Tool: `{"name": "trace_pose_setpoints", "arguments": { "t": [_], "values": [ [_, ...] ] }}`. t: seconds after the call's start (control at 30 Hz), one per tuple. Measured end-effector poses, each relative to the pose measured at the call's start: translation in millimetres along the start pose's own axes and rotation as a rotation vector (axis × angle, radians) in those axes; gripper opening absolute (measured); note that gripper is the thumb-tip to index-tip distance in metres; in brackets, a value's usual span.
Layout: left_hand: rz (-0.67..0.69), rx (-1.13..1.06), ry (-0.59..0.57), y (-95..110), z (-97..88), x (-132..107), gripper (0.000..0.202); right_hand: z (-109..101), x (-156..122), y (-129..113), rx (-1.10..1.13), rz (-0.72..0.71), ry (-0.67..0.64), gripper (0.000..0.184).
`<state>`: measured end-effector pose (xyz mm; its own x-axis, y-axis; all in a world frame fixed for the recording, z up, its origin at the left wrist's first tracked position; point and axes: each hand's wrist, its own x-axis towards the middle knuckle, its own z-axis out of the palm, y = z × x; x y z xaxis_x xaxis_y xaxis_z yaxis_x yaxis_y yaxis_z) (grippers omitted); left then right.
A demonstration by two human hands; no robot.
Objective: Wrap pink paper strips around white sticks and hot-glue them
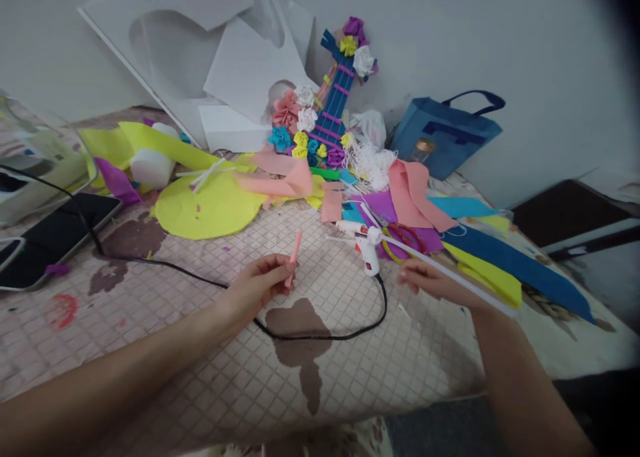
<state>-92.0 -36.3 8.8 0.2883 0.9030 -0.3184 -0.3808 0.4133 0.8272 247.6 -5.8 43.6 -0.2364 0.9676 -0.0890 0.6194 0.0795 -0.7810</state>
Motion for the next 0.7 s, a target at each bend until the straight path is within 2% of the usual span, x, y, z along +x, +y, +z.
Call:
{"name": "trace_pose_setpoints", "arguments": {
  "t": [0.03,0.07,0.13,0.17,0.27,0.37,0.5,0.7],
  "values": [
    [-0.003,0.013,0.002,0.8,1.1,0.5,0.020,6.6,-9.9,-9.8,-0.029,-0.020,-0.249,0.020],
    [-0.004,0.024,0.002,1.5,2.6,0.9,0.020,15.2,-16.6,-20.9,-0.033,-0.057,-0.380,0.021],
    [0.004,0.044,-0.002,2.6,6.5,1.2,0.020,38.7,-19.9,-43.5,0.072,-0.151,-0.494,0.018],
    [0.013,0.052,-0.007,2.8,8.6,1.0,0.020,53.0,-16.7,-53.8,0.160,-0.149,-0.485,0.019],
    [0.051,0.077,-0.026,2.8,12.9,-1.4,0.020,96.5,5.1,-75.7,0.432,-0.135,-0.319,0.017],
    [0.066,0.083,-0.067,2.4,12.4,-5.7,0.018,125.6,28.6,-87.0,0.669,-0.104,-0.259,0.030],
    [0.016,0.030,-0.133,1.0,6.5,-9.3,0.018,137.1,39.7,-95.3,0.874,-0.021,-0.334,0.024],
    [-0.089,-0.029,-0.174,-2.4,1.8,-9.9,0.026,140.6,37.2,-93.4,0.929,0.072,-0.290,0.026]
  ]
}}
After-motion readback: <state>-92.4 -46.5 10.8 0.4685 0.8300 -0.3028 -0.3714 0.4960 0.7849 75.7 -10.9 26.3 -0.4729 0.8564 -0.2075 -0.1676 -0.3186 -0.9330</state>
